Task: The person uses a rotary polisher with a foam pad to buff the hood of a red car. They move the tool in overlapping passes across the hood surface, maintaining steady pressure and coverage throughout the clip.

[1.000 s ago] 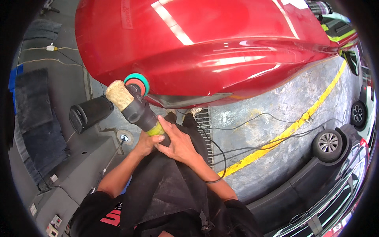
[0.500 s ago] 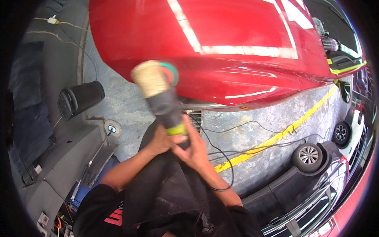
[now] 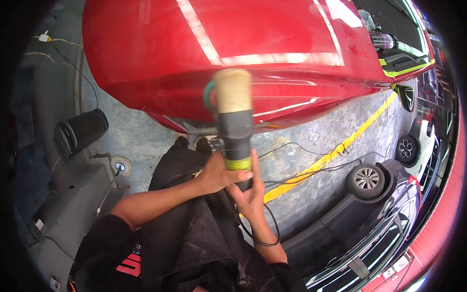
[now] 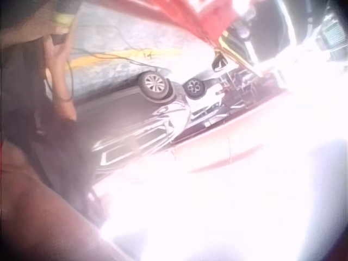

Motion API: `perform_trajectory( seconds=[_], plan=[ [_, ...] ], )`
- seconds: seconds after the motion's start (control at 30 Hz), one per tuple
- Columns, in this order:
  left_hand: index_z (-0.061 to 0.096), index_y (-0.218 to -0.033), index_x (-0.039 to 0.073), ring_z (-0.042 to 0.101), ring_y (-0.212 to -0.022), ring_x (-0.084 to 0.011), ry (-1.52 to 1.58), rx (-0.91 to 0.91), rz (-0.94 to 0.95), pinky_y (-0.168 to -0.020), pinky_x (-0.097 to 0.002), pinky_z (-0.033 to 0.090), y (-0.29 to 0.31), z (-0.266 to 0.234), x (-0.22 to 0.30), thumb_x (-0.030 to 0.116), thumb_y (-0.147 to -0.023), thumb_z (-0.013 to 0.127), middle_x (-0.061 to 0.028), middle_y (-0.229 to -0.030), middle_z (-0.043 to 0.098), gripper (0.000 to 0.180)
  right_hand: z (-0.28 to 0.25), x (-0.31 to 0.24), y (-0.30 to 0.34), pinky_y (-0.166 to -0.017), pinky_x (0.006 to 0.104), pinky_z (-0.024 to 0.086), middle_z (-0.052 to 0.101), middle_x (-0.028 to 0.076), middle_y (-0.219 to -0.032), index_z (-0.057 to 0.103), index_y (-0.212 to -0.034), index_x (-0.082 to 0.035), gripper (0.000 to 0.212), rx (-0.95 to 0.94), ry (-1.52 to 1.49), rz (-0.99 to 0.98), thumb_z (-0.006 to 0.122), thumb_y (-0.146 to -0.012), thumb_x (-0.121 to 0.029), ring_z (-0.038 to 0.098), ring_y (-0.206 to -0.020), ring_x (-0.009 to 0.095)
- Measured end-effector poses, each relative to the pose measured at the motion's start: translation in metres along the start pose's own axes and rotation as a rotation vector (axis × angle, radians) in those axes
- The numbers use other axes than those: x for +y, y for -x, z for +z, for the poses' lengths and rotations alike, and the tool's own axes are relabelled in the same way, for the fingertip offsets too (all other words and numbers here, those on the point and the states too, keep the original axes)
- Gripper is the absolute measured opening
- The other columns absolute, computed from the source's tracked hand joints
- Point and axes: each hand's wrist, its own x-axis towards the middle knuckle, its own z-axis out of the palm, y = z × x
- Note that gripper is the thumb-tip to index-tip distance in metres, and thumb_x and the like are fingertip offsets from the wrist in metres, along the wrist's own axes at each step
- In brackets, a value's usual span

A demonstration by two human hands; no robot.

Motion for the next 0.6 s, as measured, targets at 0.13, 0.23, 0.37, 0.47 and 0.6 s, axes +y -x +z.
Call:
perform_trajectory(
  seconds=[0.13, 0.23, 0.37, 0.47, 0.6],
  plan=[
    [0.061, -0.123, 0.004, 0.064, -0.105, -0.0179, 0.065, -0.100, 0.115, -0.095, -0.0375, 0.053, -0.037, 0.034, -0.002, 0.029, -0.085, 0.085, -0.0070, -0.112, 0.066, 0.051, -0.028, -0.001, 0.001, -0.111, 0.0373, 0.048, 0.056, 0.018, -0.151, 0.026, -0.168, 0.001, 0.096, 0.156, -0.003, 0.026, 0.076, -0.087, -0.003, 0.059, -0.132, 0.025],
    [0.061, -0.123, 0.003, 0.063, -0.106, -0.0180, 0.026, -0.119, 0.117, -0.096, -0.0373, 0.052, -0.049, 0.041, 0.003, 0.026, -0.085, 0.084, -0.0071, -0.112, 0.066, 0.050, -0.032, -0.007, -0.005, -0.110, 0.0367, 0.048, 0.057, 0.018, -0.149, 0.026, -0.168, 0.001, 0.094, 0.244, 0.047, 0.020, 0.074, -0.087, -0.003, 0.059, -0.130, 0.024],
    [0.061, -0.123, 0.002, 0.064, -0.105, -0.0176, 0.093, -0.095, 0.056, -0.094, -0.0370, 0.053, -0.036, 0.030, 0.008, 0.026, -0.086, 0.084, -0.0072, -0.112, 0.066, 0.050, -0.021, -0.014, -0.003, -0.113, 0.0377, 0.046, 0.056, 0.018, -0.151, 0.027, -0.168, 0.001, 0.093, 0.172, -0.016, 0.080, 0.074, -0.087, -0.002, 0.057, -0.133, 0.025],
    [0.063, -0.122, 0.002, 0.065, -0.099, -0.0169, -0.057, -0.015, -0.016, -0.088, -0.0371, 0.055, 0.002, -0.002, 0.017, 0.032, -0.086, 0.085, -0.0062, -0.107, 0.067, 0.051, 0.001, -0.010, -0.001, -0.114, 0.0392, 0.047, 0.056, 0.020, -0.153, 0.028, -0.168, -0.001, 0.095, -0.001, 0.042, -0.052, 0.079, -0.087, -0.004, 0.058, -0.136, 0.028],
    [0.070, -0.112, 0.003, 0.068, -0.093, -0.0156, 0.033, 0.171, -0.054, -0.083, -0.0356, 0.056, 0.045, -0.031, 0.016, 0.039, -0.086, 0.085, -0.0062, -0.100, 0.071, 0.047, 0.037, -0.021, 0.000, -0.116, 0.0417, 0.045, 0.051, 0.026, -0.160, 0.026, -0.170, -0.008, 0.100, -0.188, -0.001, 0.013, 0.082, -0.088, -0.007, 0.054, -0.143, 0.029]
  ],
)
